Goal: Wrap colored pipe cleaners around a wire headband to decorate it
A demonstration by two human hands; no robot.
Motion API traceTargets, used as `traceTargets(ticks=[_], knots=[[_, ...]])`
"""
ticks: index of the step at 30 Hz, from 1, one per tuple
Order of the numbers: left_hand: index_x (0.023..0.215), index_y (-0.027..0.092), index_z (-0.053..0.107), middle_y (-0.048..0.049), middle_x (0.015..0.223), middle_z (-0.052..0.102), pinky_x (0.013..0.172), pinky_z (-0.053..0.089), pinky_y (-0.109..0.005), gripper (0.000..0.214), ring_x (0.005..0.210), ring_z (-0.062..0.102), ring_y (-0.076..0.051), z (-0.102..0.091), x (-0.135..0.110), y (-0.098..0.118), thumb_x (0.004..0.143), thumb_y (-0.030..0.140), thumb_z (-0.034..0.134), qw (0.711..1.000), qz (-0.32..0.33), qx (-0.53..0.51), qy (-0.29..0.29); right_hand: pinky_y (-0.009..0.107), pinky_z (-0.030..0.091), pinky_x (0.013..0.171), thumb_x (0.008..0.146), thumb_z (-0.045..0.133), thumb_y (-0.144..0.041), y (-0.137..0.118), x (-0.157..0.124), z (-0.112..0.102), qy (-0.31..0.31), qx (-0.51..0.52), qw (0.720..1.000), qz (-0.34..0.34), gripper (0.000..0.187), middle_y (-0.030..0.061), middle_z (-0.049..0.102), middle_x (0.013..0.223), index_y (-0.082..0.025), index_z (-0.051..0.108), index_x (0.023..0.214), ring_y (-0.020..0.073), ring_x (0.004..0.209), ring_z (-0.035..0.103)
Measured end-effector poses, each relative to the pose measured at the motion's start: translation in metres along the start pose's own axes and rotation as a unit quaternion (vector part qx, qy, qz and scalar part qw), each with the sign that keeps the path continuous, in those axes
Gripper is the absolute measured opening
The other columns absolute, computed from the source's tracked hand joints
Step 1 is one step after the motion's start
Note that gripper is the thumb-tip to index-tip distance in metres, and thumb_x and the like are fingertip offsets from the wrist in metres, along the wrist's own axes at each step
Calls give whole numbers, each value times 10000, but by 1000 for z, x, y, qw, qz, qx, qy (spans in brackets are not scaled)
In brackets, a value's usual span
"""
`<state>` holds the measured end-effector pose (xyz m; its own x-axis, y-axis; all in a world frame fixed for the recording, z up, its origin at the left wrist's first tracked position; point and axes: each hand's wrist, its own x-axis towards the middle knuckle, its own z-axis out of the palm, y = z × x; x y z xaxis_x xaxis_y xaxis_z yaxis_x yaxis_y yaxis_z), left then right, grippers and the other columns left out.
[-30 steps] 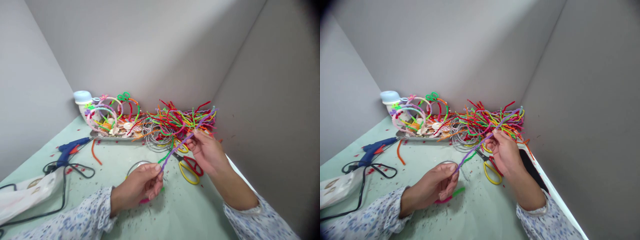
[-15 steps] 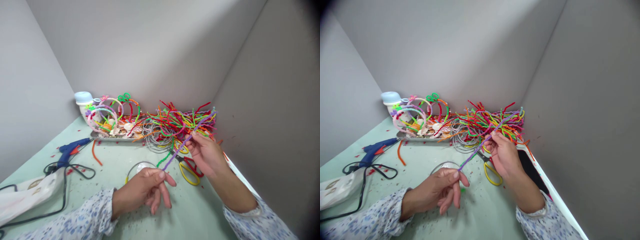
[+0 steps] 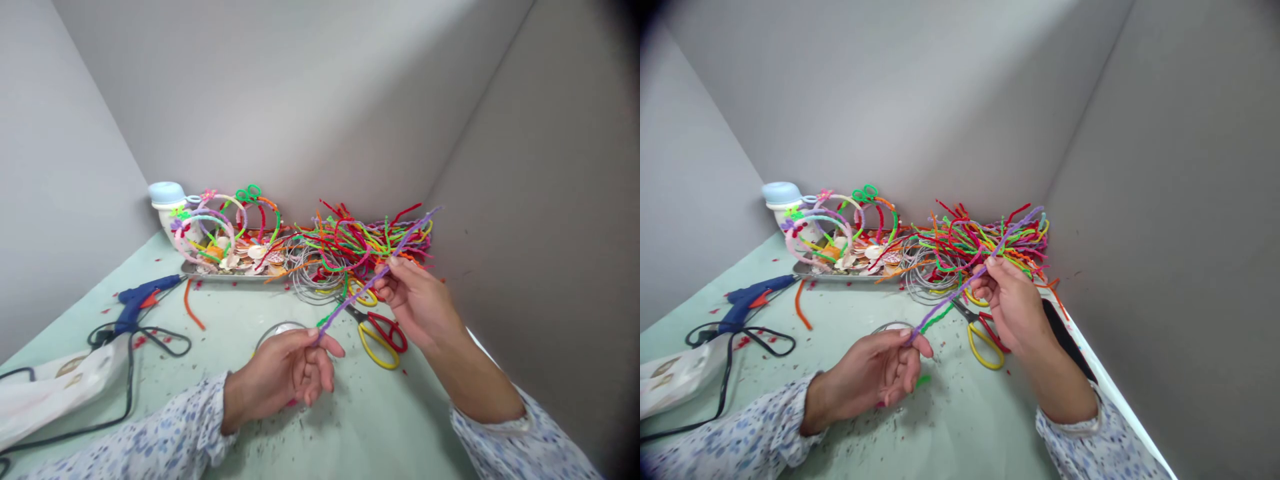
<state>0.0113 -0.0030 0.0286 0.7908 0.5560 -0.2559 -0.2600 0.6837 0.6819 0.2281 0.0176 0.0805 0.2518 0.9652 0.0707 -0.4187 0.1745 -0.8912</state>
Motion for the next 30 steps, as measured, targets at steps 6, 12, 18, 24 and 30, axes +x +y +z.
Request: traceTargets(ticks=[6, 12, 18, 24, 30], knots=[[773, 89, 641, -61, 540, 661, 324, 300, -131, 311, 333, 511, -63, 6, -3, -4, 897, 343, 511, 998, 17, 57, -12, 143, 482, 445, 690, 772, -238, 1, -1, 4, 36, 18, 999, 3, 167, -22, 602, 621, -166, 623, 670, 72, 525, 564], [754, 106, 630, -34, 500, 635, 334, 324, -140, 318, 311, 452, -52, 10, -5, -9, 886, 377, 529, 997, 21, 71, -7, 182, 485, 453, 706, 759, -240, 7, -1, 5, 45, 17, 999, -19, 171, -17, 600, 633, -173, 605, 675, 84, 516, 552], [1032, 86, 662, -113, 778, 715, 456, 412, -159, 382, 546, 648, -117, 10, -7, -4, 799, 389, 655, 995, 0, 56, -83, 164, 478, 473, 711, 752, -265, 10, -2, 2, -28, 2, 999, 43, 172, -15, 617, 647, -158, 618, 724, 73, 524, 562], [1069, 74, 654, -116, 764, 725, 452, 427, -168, 381, 540, 673, -131, 4, -3, 0, 880, 389, 554, 998, 7, 33, -44, 141, 465, 477, 715, 749, -284, 20, -8, 8, -68, -1, 993, 97, 187, -16, 617, 621, -141, 632, 741, 68, 532, 571], [982, 109, 641, -113, 742, 738, 374, 384, -174, 349, 440, 641, -129, 8, -3, -12, 899, 426, 524, 991, -50, 82, -93, 133, 437, 453, 704, 747, -257, 32, -9, 12, -36, 13, 994, 106, 167, -17, 614, 622, -140, 628, 702, 57, 510, 540]])
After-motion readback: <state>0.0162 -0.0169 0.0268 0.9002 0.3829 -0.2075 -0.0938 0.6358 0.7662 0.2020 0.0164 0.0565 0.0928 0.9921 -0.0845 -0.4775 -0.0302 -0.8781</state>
